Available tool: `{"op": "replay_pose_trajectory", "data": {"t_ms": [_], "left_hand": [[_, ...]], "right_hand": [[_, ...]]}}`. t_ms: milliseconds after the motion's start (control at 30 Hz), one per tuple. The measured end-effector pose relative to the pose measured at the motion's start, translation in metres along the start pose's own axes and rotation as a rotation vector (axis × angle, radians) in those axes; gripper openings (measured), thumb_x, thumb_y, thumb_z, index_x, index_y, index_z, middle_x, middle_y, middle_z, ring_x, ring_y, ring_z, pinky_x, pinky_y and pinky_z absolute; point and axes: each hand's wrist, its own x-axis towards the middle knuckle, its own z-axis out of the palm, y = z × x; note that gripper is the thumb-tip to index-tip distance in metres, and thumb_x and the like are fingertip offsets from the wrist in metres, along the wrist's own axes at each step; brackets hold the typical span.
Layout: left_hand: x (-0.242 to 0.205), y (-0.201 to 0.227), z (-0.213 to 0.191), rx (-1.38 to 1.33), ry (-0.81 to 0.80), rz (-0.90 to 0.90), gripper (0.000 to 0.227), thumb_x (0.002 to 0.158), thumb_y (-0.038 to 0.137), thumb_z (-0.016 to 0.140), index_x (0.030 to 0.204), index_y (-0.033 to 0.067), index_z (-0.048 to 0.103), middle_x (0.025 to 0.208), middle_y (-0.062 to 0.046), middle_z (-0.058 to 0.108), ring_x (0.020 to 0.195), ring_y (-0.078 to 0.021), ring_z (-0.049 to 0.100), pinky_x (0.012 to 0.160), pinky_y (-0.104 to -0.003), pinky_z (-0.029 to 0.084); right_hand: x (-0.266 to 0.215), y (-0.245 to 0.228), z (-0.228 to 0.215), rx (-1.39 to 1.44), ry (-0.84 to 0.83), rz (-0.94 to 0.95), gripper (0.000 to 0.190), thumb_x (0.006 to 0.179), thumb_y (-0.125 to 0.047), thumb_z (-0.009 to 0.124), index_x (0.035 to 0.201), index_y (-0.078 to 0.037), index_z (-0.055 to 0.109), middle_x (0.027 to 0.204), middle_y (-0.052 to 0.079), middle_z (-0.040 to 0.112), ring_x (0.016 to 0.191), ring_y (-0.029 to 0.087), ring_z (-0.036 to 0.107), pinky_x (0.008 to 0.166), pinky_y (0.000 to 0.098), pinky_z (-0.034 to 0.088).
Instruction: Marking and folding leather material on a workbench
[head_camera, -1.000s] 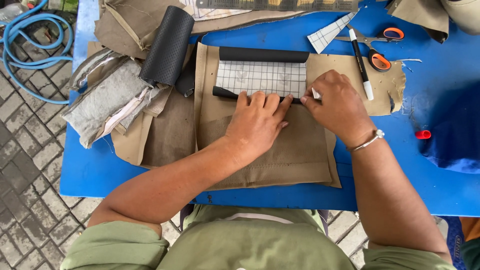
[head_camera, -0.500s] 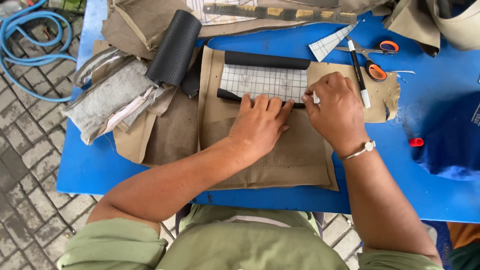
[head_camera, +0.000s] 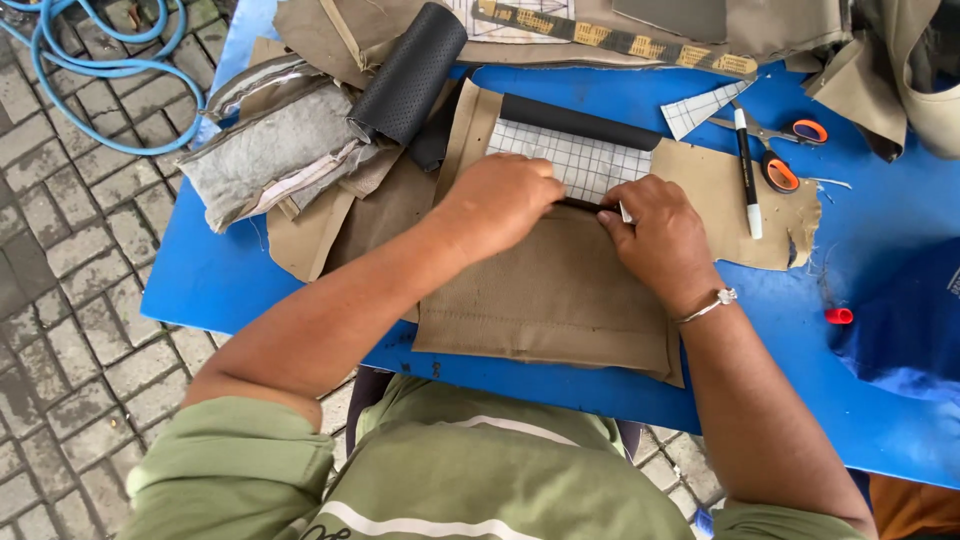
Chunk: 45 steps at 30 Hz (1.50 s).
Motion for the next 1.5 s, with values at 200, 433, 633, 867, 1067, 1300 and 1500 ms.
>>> {"op": "replay_pose_trajectory", "data": {"t_ms": [200, 433, 633, 867, 1067, 1300, 1500], "left_hand": [[-0.03, -0.012, -0.019, -0.004, 0.175, 0.114, 0.015, 0.095, 0.016, 0.067, 0.09, 0.006, 0.076, 0.083, -0.007, 0.062, 0.08, -0.0313, 0.064, 0.067, -0.046, 0.057], [-0.025, -0.03, -0.008, 0.01, 0.131, 0.002, 0.01, 0.098, 0.026, 0.069, 0.095, 0.0183, 0.076, 0.084, 0.004, 0.064, 0.086, -0.0182, 0.066, 0.08, -0.036, 0.057], [-0.029, -0.036, -0.006, 0.077, 0.101, -0.144, 0.015, 0.095, 0.036, 0.07, 0.102, 0.0232, 0.073, 0.096, 0.002, 0.065, 0.099, -0.0265, 0.064, 0.088, -0.049, 0.052], [-0.032, -0.046, 0.012, 0.094, 0.203, -0.083, 0.017, 0.098, 0.038, 0.064, 0.104, 0.0228, 0.069, 0.096, 0.001, 0.061, 0.101, -0.0246, 0.061, 0.09, -0.048, 0.048], [-0.029, -0.049, -0.002, 0.025, 0.105, -0.093, 0.018, 0.102, 0.038, 0.062, 0.109, 0.0214, 0.067, 0.095, 0.0, 0.067, 0.098, -0.0237, 0.068, 0.09, -0.048, 0.049], [-0.03, -0.057, 0.007, 0.013, 0.21, -0.048, 0.015, 0.095, 0.042, 0.069, 0.094, 0.0271, 0.067, 0.086, 0.005, 0.062, 0.091, -0.0225, 0.069, 0.081, -0.046, 0.048], [-0.033, -0.054, 0.01, 0.157, 0.237, -0.041, 0.017, 0.102, 0.04, 0.061, 0.096, 0.0246, 0.064, 0.087, 0.005, 0.059, 0.091, -0.0186, 0.061, 0.082, -0.044, 0.042]], "right_hand": [[0.001, 0.001, 0.008, -0.066, 0.055, -0.049, 0.016, 0.089, -0.028, 0.079, 0.101, -0.021, 0.072, 0.092, 0.0, 0.064, 0.094, 0.026, 0.066, 0.09, 0.0371, 0.056], [0.002, -0.004, 0.002, -0.042, 0.057, -0.033, 0.014, 0.088, -0.025, 0.081, 0.099, -0.02, 0.074, 0.09, 0.002, 0.062, 0.093, 0.028, 0.066, 0.086, 0.0391, 0.055], [0.006, -0.01, -0.002, -0.032, 0.044, -0.014, 0.013, 0.088, -0.022, 0.082, 0.097, -0.017, 0.075, 0.089, 0.004, 0.062, 0.092, 0.03, 0.066, 0.085, 0.0401, 0.056], [0.007, -0.018, -0.006, -0.033, 0.032, -0.02, 0.011, 0.093, -0.024, 0.079, 0.096, -0.016, 0.071, 0.09, 0.004, 0.061, 0.094, 0.029, 0.066, 0.087, 0.0401, 0.055], [0.009, -0.022, -0.006, -0.072, 0.011, -0.024, 0.011, 0.1, -0.022, 0.077, 0.097, -0.013, 0.07, 0.093, 0.005, 0.062, 0.097, 0.03, 0.066, 0.087, 0.0406, 0.055], [0.011, -0.03, -0.007, -0.124, -0.027, 0.005, 0.008, 0.099, -0.023, 0.075, 0.106, -0.019, 0.072, 0.099, 0.002, 0.061, 0.098, 0.03, 0.066, 0.081, 0.0449, 0.057], [0.007, -0.022, 0.001, -0.216, 0.004, -0.027, 0.009, 0.097, -0.028, 0.078, 0.104, -0.024, 0.073, 0.096, -0.002, 0.061, 0.093, 0.027, 0.065, 0.076, 0.0432, 0.059]]}}
